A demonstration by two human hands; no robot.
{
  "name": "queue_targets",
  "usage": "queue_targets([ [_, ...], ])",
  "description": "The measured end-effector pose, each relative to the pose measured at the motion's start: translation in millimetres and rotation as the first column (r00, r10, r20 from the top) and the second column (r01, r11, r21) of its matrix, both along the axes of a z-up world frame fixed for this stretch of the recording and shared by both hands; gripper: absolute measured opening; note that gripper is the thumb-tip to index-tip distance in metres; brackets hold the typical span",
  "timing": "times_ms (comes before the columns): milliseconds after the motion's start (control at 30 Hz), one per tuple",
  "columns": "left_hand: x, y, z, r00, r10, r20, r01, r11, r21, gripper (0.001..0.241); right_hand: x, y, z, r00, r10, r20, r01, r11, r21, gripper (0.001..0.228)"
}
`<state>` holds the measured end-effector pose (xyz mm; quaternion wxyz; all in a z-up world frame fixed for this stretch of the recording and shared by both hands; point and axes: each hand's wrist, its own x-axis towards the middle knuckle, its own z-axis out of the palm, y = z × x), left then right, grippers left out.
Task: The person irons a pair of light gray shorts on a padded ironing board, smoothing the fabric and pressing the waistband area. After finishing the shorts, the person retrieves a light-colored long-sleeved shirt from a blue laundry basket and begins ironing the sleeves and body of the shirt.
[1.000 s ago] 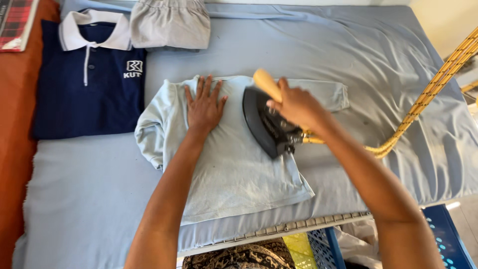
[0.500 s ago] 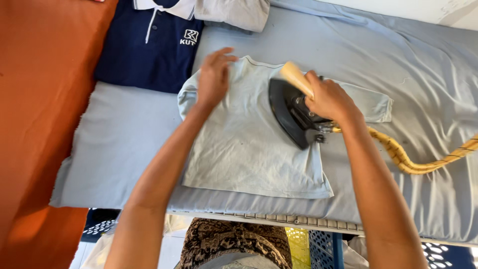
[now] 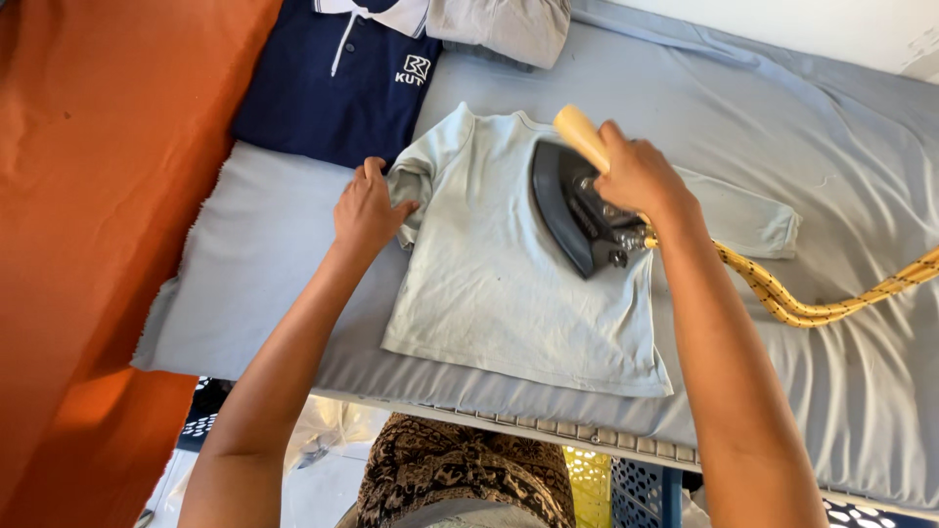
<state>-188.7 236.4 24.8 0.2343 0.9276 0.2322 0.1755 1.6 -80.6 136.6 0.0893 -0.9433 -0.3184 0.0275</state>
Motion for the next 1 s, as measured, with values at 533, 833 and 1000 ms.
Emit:
queue_targets([
  [533, -33.2, 79.1, 51.4, 0.972, -0.197, 0.126, 0.065, 0.745, 0.664, 0.021, -46.4, -4.5, 9.0, 0.981, 0.156, -0.116, -0.168, 0.980, -0.105, 0.061],
  [833, -31.9, 103.6, 29.6, 0.938, -0.173, 0.301, 0.064, 0.938, 0.341, 0.022, -40.3, -8.9, -3.0, 0.978, 0.204, -0.040, -0.205, 0.978, -0.031, 0.065],
  [1000, 7.5, 107.4, 9.1, 0.951, 0.154, 0.269, -0.257, 0.876, 0.407, 0.039, -45.3, -9.2, 8.1, 0.951, 0.297, -0.089, -0.304, 0.950, -0.078, 0.046],
])
